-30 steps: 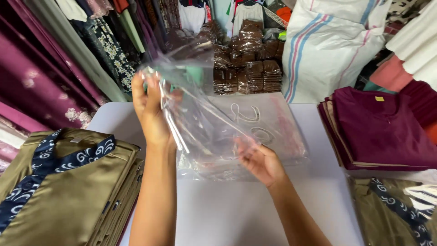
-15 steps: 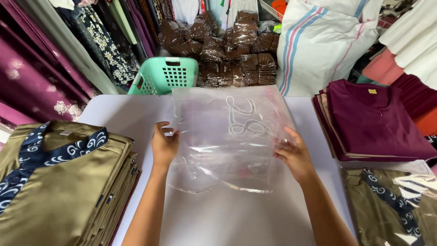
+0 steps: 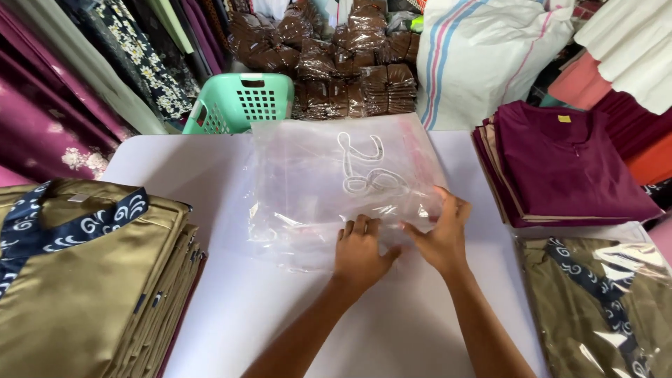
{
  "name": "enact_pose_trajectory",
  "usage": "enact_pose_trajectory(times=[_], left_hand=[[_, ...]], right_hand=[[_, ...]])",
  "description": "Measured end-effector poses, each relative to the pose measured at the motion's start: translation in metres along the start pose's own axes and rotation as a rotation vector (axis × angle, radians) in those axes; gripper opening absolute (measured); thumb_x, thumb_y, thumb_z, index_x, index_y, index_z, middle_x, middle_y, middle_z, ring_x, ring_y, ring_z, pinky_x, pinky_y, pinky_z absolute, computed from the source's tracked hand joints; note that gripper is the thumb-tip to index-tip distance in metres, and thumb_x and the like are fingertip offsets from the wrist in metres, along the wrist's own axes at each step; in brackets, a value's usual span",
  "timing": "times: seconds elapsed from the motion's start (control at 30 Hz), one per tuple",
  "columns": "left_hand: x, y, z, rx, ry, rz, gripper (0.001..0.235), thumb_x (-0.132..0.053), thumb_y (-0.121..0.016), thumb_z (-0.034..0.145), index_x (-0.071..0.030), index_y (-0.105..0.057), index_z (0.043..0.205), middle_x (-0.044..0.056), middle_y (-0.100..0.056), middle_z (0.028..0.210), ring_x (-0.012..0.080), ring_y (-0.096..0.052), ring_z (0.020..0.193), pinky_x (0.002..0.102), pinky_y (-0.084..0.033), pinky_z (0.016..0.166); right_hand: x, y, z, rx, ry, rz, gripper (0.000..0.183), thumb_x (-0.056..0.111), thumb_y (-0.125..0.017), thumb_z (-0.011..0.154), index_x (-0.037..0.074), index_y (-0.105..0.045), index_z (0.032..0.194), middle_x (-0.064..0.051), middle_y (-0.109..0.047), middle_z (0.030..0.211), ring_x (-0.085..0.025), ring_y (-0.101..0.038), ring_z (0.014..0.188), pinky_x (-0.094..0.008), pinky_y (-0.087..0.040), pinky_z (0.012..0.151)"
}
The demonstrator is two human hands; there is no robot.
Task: Packing folded shirts into clear plastic bags at a packaging station.
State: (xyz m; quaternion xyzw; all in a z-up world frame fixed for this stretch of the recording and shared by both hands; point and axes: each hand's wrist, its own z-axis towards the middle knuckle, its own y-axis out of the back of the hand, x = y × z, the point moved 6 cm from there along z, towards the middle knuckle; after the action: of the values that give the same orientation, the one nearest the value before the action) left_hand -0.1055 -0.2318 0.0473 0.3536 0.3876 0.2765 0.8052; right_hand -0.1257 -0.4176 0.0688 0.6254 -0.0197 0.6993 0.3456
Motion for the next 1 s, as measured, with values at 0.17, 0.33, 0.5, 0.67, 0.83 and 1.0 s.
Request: enact_pose_trajectory(times=[0.17, 0.33, 0.5, 0.67, 0.83, 1.0], left_hand=[[0.017, -0.038, -0.003, -0.080, -0.050, 0.115, 0.019, -0.030, -0.084, 0.080, -0.020, -0.076, 0.093, -0.002, -0.064, 0.097, 0.0265, -0.066, 0.093, 0.045, -0.048, 0.088], [0.001, 0.019, -0.001, -0.261, -0.147, 0.052, 0.005, -0.023, -0.080, 0.087, -0.024, -0.076, 0.085, -0.005, -0.065, 0.082, 0.0188, -0.066, 0.082, 0.036, -0.046, 0.082], [-0.013, 0.060, -0.008, -0.307, -0.262, -0.027, 0.006, -0.026, -0.076, 0.094, -0.023, -0.072, 0.090, -0.006, -0.067, 0.074, 0.0161, -0.067, 0.076, 0.031, -0.049, 0.081], [-0.026, 0.112, -0.025, -0.291, -0.277, -0.348, 0.019, -0.004, -0.070, 0.097, -0.021, -0.080, 0.101, -0.003, -0.080, 0.089, 0.0201, -0.076, 0.083, 0.031, -0.056, 0.081], [-0.015, 0.131, -0.062, -0.262, -0.077, -0.583, 0.017, -0.007, -0.077, 0.092, -0.021, -0.084, 0.097, -0.003, -0.084, 0.086, 0.0193, -0.080, 0.077, 0.029, -0.060, 0.076], [0.004, 0.133, -0.068, -0.269, 0.069, -0.786, 0.016, -0.001, -0.080, 0.088, -0.014, -0.085, 0.095, 0.004, -0.082, 0.076, 0.0188, -0.077, 0.068, 0.032, -0.060, 0.069]], right_hand=[[-0.013, 0.002, -0.019, -0.120, 0.212, -0.284, 0.086, 0.027, -0.101, 0.062, 0.017, -0.047, 0.128, -0.011, -0.028, 0.131, -0.043, -0.040, 0.128, -0.058, -0.030, 0.120], [0.014, 0.003, -0.034, 0.060, -0.023, -0.103, 0.034, 0.047, -0.072, 0.094, 0.013, -0.071, 0.099, -0.014, -0.065, 0.105, -0.032, -0.071, 0.090, -0.042, -0.057, 0.080], [0.006, -0.029, -0.045, 0.310, -0.223, 0.251, 0.034, 0.040, -0.071, 0.098, 0.008, -0.083, 0.105, -0.016, -0.078, 0.090, -0.027, -0.075, 0.084, -0.043, -0.063, 0.083], [0.062, -0.022, -0.077, 0.228, -0.094, 0.573, 0.020, 0.005, -0.078, 0.094, -0.014, -0.077, 0.101, -0.018, -0.078, 0.085, -0.017, -0.070, 0.077, -0.037, -0.064, 0.082], [0.068, -0.020, -0.110, 0.251, 0.052, 0.599, 0.009, 0.000, -0.080, 0.090, -0.009, -0.078, 0.091, -0.018, -0.078, 0.073, -0.016, -0.073, 0.066, -0.033, -0.065, 0.071], [0.064, -0.025, -0.113, 0.316, 0.179, 0.541, 0.013, 0.005, -0.090, 0.082, 0.000, -0.078, 0.081, -0.009, -0.073, 0.062, -0.007, -0.060, 0.060, -0.026, -0.056, 0.059]])
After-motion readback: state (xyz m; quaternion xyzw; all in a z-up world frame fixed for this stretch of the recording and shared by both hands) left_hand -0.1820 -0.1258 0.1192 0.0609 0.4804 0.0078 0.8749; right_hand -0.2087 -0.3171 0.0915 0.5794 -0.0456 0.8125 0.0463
